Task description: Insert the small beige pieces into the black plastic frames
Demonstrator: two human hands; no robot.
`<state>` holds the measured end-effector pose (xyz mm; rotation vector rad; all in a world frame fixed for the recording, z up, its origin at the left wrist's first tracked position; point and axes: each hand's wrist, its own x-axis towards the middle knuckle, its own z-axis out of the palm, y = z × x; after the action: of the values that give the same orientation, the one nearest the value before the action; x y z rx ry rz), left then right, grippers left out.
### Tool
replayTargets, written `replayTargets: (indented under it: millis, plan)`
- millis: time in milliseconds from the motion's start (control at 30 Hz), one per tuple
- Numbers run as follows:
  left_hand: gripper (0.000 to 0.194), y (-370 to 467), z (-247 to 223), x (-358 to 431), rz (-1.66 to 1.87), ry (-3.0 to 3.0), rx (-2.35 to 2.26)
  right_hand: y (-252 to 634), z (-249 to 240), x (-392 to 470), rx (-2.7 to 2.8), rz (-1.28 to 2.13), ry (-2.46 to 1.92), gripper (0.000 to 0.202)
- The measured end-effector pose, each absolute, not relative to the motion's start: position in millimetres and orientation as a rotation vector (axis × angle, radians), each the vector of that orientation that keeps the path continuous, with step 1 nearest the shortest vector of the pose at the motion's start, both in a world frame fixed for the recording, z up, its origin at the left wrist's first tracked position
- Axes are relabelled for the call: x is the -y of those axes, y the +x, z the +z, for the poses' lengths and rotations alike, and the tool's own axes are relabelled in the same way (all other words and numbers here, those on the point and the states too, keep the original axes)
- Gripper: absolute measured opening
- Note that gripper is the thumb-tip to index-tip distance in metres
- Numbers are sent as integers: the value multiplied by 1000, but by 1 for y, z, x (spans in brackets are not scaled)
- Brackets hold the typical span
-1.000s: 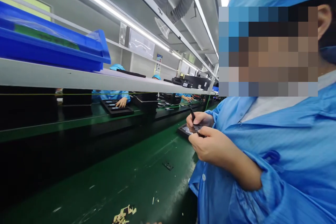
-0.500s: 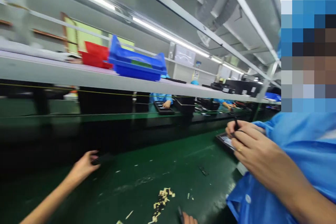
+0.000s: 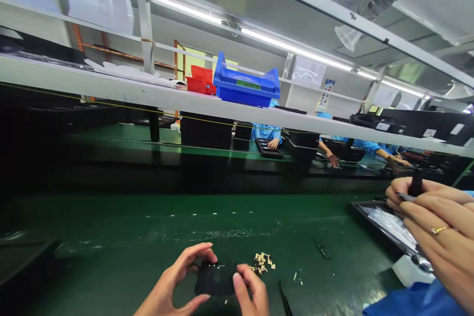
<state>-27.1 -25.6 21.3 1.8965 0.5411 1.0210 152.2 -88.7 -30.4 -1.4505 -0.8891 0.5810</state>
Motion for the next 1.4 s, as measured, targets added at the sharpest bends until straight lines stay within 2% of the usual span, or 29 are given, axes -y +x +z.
replayTargets:
  millis: [100, 267, 333, 400, 467, 567, 700, 833, 1033, 1400]
  plan:
    - [58, -23, 18, 25, 1007, 1764, -512, 144, -24, 85, 810, 720, -1379, 43]
    - [43, -19, 8, 12, 794, 1432, -472, 143, -11, 85, 972, 922, -1203, 42]
    - [40, -19, 6, 8, 688, 1439, -492, 141, -11, 83, 1045, 1011, -1232, 41]
    - [30, -19, 4, 5, 603, 1539, -566, 140, -14, 81, 1178, 1078, -1322, 42]
    - [23, -19, -2, 3, 508, 1656, -675, 144, -16, 78, 1382, 1024, -1466, 42]
    - [27, -20, -19, 2, 395, 1735, -788, 169, -17, 75, 1562, 689, -1732, 36]
    - [41, -27, -50, 3, 383, 1809, -904, 222, -20, 74, 1376, 235, -2180, 26]
    - [52, -35, -70, 8, 356, 1927, -985, 245, -29, 70, 1393, 217, -2290, 15]
    - [35, -45, -64, 20, 256, 2071, -1069, 244, -45, 56, 1364, 246, -2355, 7]
    - [23, -47, -34, 18, 57, 2238, -1095, 243, -50, 63, 1308, 305, -2124, 18]
